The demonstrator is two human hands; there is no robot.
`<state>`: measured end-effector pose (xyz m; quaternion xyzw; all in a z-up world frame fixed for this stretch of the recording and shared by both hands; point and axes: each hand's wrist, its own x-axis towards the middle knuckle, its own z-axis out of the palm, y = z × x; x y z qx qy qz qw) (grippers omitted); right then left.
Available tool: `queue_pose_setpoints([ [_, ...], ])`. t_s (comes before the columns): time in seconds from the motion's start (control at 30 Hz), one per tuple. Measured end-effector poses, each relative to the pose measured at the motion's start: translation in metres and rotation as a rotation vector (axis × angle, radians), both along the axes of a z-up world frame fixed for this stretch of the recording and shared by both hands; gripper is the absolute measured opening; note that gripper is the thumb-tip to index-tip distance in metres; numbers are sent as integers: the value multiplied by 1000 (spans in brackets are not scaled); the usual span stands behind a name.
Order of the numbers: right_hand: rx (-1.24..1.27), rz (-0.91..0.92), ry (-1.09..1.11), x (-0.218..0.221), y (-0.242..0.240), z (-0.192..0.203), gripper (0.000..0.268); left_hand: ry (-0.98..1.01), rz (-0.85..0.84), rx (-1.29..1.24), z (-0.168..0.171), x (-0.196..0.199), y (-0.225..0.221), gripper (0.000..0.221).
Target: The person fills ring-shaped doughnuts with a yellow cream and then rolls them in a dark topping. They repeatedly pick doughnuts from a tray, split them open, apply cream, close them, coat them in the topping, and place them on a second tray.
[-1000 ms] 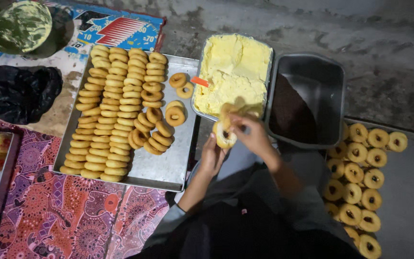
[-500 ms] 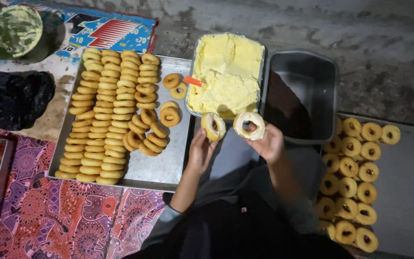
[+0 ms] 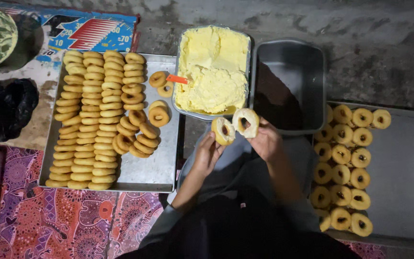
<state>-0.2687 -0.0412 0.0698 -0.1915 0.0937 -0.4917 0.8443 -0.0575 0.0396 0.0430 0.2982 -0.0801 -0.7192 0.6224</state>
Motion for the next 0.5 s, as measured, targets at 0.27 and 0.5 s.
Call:
queue_pose_setpoints([
  [0.27, -936, -287, 1238, 26, 21, 45, 41, 132, 20, -48, -17, -19, -4, 43],
  [0.5, -1002, -585, 1427, 29, 13, 55, 40, 183, 113, -112, -28, -1, -5, 46],
])
